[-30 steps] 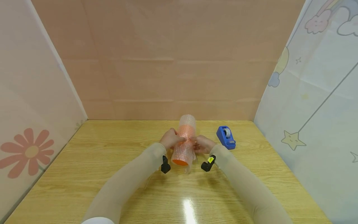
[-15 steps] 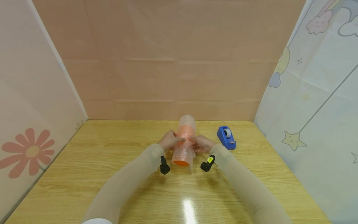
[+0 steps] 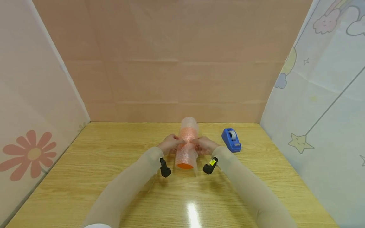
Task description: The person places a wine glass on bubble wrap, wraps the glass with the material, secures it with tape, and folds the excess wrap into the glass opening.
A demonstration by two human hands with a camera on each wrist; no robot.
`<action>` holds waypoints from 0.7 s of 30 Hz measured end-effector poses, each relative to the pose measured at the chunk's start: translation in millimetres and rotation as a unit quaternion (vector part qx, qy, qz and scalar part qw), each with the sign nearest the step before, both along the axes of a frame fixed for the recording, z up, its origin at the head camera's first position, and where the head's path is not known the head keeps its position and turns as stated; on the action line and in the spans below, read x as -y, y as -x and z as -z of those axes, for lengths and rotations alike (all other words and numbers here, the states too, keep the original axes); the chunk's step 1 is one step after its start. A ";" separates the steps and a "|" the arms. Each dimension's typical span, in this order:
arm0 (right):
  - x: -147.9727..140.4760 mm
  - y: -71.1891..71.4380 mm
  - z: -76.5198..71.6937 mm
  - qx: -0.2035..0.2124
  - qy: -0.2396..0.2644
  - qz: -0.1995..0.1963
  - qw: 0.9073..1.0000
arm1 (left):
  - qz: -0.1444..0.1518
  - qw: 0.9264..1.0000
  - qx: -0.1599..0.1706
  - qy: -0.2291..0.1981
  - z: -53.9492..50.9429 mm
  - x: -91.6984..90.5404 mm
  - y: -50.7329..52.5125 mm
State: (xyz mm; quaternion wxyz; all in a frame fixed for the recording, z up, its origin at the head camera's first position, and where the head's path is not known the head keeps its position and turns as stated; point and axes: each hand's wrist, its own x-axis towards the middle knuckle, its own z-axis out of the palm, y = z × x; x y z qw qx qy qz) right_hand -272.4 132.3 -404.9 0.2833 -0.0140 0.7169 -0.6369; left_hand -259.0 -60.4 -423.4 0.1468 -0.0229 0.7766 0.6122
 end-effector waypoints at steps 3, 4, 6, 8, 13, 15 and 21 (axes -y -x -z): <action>0.8 0.1 -0.8 -0.003 -0.004 -0.001 1.000 | 0.000 1.000 0.012 -0.004 -0.1 1.2 0.5; 1.1 0.1 -1.1 -0.003 -0.005 0.000 1.000 | 0.001 1.000 0.013 -0.005 0.0 1.5 0.8; 1.6 0.3 -1.3 -0.004 -0.007 0.002 1.000 | 0.003 1.000 0.017 -0.003 0.0 2.0 1.5; 1.9 0.5 -1.9 -0.005 -0.013 0.005 1.000 | 0.004 1.000 0.019 0.000 -0.1 2.7 2.0; 2.3 -0.2 -3.3 -0.009 -0.020 0.008 1.000 | 0.010 0.999 0.030 -0.003 -0.4 4.0 3.0; 2.8 -0.8 -3.9 -0.010 -0.019 0.006 1.000 | 0.013 0.999 0.034 -0.009 -0.3 4.6 3.5; 3.5 -2.4 -6.0 -0.008 -0.029 0.008 1.000 | 0.022 0.999 0.030 -0.011 -7.3 5.0 -2.9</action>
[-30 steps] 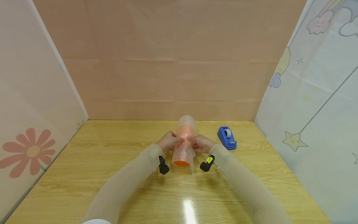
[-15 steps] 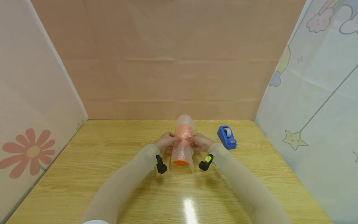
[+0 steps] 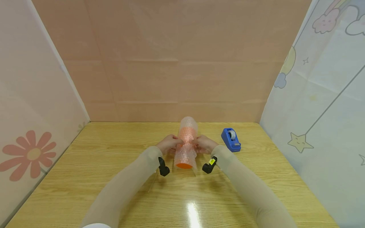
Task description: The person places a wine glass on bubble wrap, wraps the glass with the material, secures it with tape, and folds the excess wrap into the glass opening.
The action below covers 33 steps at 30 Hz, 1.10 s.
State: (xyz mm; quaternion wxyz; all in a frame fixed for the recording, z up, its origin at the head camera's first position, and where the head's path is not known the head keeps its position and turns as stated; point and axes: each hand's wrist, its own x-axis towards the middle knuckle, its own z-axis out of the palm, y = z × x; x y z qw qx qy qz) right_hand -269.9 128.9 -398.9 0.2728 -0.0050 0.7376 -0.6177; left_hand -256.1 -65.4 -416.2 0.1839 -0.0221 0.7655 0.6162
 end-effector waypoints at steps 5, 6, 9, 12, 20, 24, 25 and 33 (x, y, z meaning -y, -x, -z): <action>0.3 1.3 0.9 -0.004 -0.005 -0.001 1.000 | 0.003 0.999 -0.022 0.042 -4.2 -1.4 -1.6; 0.4 1.8 1.0 -0.004 -0.004 -0.001 1.000 | 0.005 0.998 -0.028 0.050 -2.7 -1.6 0.7; 0.4 2.3 0.9 -0.002 -0.007 0.002 1.000 | 0.025 0.997 -0.039 0.068 -7.6 -2.6 -0.6; 0.1 2.5 0.5 -0.001 -0.009 0.004 1.000 | 0.048 0.996 -0.040 0.070 -11.4 -2.9 -2.5; 0.6 1.1 0.2 -0.007 -0.014 -0.005 1.000 | 0.072 0.996 -0.018 0.046 -14.9 -5.8 -10.3; 1.7 -0.1 1.7 -0.004 0.003 -0.012 1.000 | 0.051 0.996 -0.034 0.069 -10.4 -7.7 -12.2; 1.9 0.1 2.4 -0.004 0.005 -0.013 1.000 | 0.044 0.996 -0.037 0.074 -9.0 -7.8 -12.2; 2.6 -1.7 6.1 0.016 0.023 0.007 1.000 | 0.032 0.994 -0.047 0.091 -1.2 -4.9 -12.3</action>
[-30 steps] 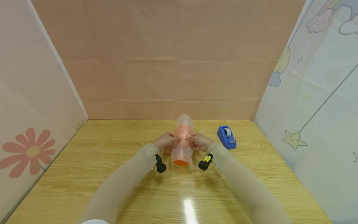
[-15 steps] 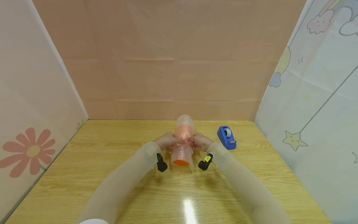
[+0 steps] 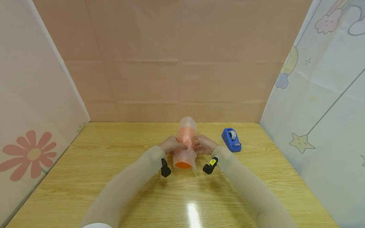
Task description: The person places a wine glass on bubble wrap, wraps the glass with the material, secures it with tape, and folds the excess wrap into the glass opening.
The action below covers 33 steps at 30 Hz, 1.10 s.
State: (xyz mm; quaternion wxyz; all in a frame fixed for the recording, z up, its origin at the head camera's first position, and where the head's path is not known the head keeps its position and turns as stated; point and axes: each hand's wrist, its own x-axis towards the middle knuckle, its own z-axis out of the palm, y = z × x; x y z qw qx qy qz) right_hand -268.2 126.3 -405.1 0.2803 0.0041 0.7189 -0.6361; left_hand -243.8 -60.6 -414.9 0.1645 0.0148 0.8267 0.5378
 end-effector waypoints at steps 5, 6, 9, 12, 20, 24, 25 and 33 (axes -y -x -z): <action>-4.2 -0.1 0.3 -0.003 0.016 -0.013 1.000 | -0.001 1.000 0.009 -0.007 1.2 1.6 0.3; -4.8 0.3 0.9 -0.007 0.010 -0.018 1.000 | -0.002 1.000 0.011 -0.006 1.4 1.9 0.3; -5.5 1.3 3.0 -0.017 -0.012 -0.022 1.000 | -0.004 1.000 0.015 0.001 2.1 2.7 0.7; -6.6 3.1 6.2 -0.026 -0.017 -0.026 0.999 | -0.007 1.000 0.020 0.003 2.5 3.1 1.1; -8.0 4.7 15.5 -0.041 -0.002 -0.012 0.999 | -0.015 1.000 0.019 0.019 1.7 3.5 -0.2; -6.2 1.9 17.0 -0.050 -0.013 -0.005 0.999 | -0.012 1.000 0.019 0.017 1.4 3.8 -0.1; -5.8 1.2 16.9 -0.052 -0.016 -0.004 0.999 | -0.011 1.000 0.019 0.016 1.5 3.9 0.2; -3.5 1.8 17.9 -0.059 -0.020 -0.009 0.998 | -0.003 1.000 0.023 -0.013 2.0 4.8 1.0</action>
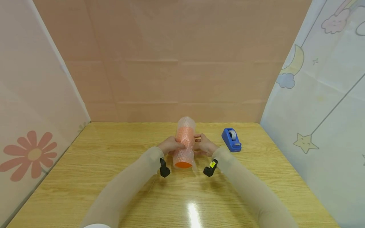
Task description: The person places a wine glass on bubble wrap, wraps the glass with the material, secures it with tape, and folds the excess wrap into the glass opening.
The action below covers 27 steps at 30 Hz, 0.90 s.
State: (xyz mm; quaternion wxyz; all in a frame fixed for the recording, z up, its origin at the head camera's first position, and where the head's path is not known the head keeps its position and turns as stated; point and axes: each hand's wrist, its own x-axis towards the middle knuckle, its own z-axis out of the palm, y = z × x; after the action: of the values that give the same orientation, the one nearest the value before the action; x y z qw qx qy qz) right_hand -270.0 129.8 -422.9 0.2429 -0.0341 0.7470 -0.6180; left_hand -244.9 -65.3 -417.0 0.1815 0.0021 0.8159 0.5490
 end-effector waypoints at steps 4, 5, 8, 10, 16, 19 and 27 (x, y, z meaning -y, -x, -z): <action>0.7 0.6 -0.5 0.003 0.002 0.002 1.000 | -0.002 1.000 0.002 -0.002 1.0 0.4 0.6; 0.8 0.1 -1.0 0.002 0.001 0.003 1.000 | -0.002 1.000 0.002 0.001 1.4 0.4 1.1; 1.5 -0.5 -2.3 0.000 -0.007 0.008 1.000 | -0.003 1.000 0.003 0.005 2.7 0.4 2.4; 1.9 -0.9 -3.4 -0.004 -0.015 0.010 1.000 | 0.001 1.000 0.004 0.001 3.7 0.3 3.1; 3.3 -1.8 -6.6 -0.012 -0.033 0.023 0.999 | 0.015 1.000 0.007 -0.011 6.2 0.2 4.9; 4.4 -2.1 -7.8 -0.013 -0.037 0.034 0.999 | 0.020 1.000 0.009 -0.018 7.6 0.3 6.2; 7.7 -4.9 -9.8 -0.009 -0.047 0.050 0.998 | 0.031 0.999 0.004 -0.013 7.5 0.2 6.6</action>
State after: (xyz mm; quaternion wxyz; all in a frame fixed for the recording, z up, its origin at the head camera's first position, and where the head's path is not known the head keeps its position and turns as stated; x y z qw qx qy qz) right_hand -265.1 122.1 -413.2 0.2062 0.0092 0.7784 -0.5929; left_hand -251.4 -65.5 -424.5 0.2018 0.0276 0.8075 0.5535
